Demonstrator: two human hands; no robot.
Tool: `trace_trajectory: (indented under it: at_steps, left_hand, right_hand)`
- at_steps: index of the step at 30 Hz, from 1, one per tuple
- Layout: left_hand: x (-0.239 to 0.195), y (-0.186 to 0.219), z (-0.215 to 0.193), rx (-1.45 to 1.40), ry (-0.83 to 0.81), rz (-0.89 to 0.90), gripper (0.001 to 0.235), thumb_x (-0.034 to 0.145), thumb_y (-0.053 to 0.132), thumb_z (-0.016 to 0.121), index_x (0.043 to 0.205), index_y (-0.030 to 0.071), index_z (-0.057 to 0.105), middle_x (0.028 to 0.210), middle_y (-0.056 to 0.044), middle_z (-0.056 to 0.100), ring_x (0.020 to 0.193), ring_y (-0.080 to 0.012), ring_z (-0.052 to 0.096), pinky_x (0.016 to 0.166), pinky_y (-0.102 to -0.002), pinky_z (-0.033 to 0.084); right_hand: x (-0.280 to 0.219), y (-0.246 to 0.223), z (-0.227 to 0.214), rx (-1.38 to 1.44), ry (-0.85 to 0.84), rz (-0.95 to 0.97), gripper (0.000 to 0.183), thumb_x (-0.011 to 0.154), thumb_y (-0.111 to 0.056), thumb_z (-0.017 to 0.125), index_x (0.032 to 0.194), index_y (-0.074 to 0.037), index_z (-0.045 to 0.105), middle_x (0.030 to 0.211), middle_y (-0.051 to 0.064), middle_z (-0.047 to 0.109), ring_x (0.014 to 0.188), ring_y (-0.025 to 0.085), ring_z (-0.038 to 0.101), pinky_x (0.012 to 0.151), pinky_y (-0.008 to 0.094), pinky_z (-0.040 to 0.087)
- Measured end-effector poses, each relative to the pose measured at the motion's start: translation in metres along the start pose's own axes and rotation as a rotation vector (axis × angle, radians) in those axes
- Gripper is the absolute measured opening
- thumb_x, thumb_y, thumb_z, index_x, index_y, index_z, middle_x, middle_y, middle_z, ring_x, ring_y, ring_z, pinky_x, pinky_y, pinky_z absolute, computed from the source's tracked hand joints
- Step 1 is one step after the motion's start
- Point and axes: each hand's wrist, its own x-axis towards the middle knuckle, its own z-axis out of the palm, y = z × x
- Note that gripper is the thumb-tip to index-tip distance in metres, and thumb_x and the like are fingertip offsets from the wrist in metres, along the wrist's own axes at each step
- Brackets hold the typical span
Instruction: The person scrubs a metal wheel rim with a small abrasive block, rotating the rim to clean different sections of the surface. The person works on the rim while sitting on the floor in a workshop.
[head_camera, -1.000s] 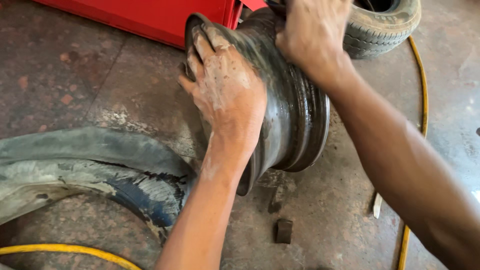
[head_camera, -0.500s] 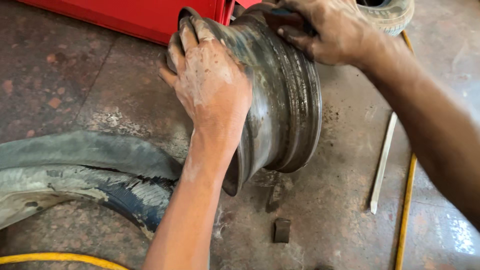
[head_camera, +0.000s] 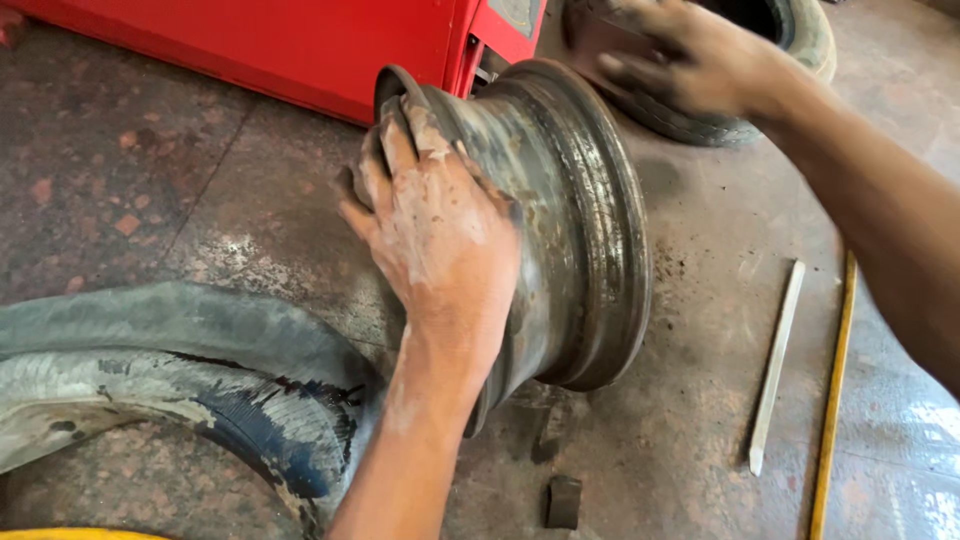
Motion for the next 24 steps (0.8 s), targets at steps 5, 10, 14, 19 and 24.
trace_trajectory:
  at_steps: [5,10,14,19,24]
  left_hand:
    - [0.006,-0.009,0.02,-0.088,0.076,0.006,0.08,0.082,0.021,0.073,0.147,-0.011,0.04,0.146,-0.032,0.049,0.136,-0.0486,0.047,0.112,-0.072,0.028]
    - [0.003,-0.013,0.015,-0.012,0.039,0.031,0.063,0.099,0.017,0.067,0.149,-0.008,0.039,0.147,-0.031,0.048,0.137,-0.0469,0.049,0.113,-0.067,0.032]
    - [-0.001,-0.007,0.008,-0.064,0.039,-0.009,0.064,0.097,0.016,0.065,0.151,-0.005,0.039,0.148,-0.028,0.049,0.134,-0.0452,0.05,0.108,-0.067,0.033]
    - [0.002,-0.005,0.009,-0.033,0.08,0.016,0.061,0.099,0.017,0.062,0.151,-0.005,0.039,0.149,-0.026,0.05,0.134,-0.0451,0.05,0.108,-0.068,0.031]
    - [0.004,-0.004,0.005,0.009,0.054,0.03,0.068,0.093,0.018,0.066,0.151,-0.007,0.04,0.147,-0.028,0.051,0.134,-0.045,0.05,0.111,-0.068,0.031]
  right_hand:
    - [-0.13,-0.006,0.004,0.011,0.088,-0.018,0.033,0.1,-0.014,0.062,0.131,-0.007,0.07,0.121,0.016,0.07,0.105,0.024,0.07,0.095,0.038,0.058]
    - [-0.125,-0.04,0.001,-0.1,0.284,-0.338,0.026,0.1,0.001,0.065,0.123,-0.009,0.069,0.129,0.015,0.07,0.121,0.028,0.067,0.097,0.039,0.058]
    - [-0.104,-0.061,0.01,-0.568,0.29,-0.628,0.048,0.083,0.001,0.076,0.126,-0.02,0.077,0.134,-0.002,0.073,0.123,0.02,0.063,0.1,0.039,0.049]
    - [-0.156,-0.066,0.041,-0.609,0.307,-0.712,0.048,0.085,-0.015,0.087,0.13,-0.025,0.073,0.141,-0.001,0.07,0.127,0.018,0.057,0.105,0.045,0.045]
    - [-0.068,-0.029,0.021,-0.758,0.386,-0.671,0.062,0.067,-0.023,0.084,0.129,-0.025,0.077,0.118,-0.003,0.073,0.123,0.023,0.057,0.103,0.047,0.045]
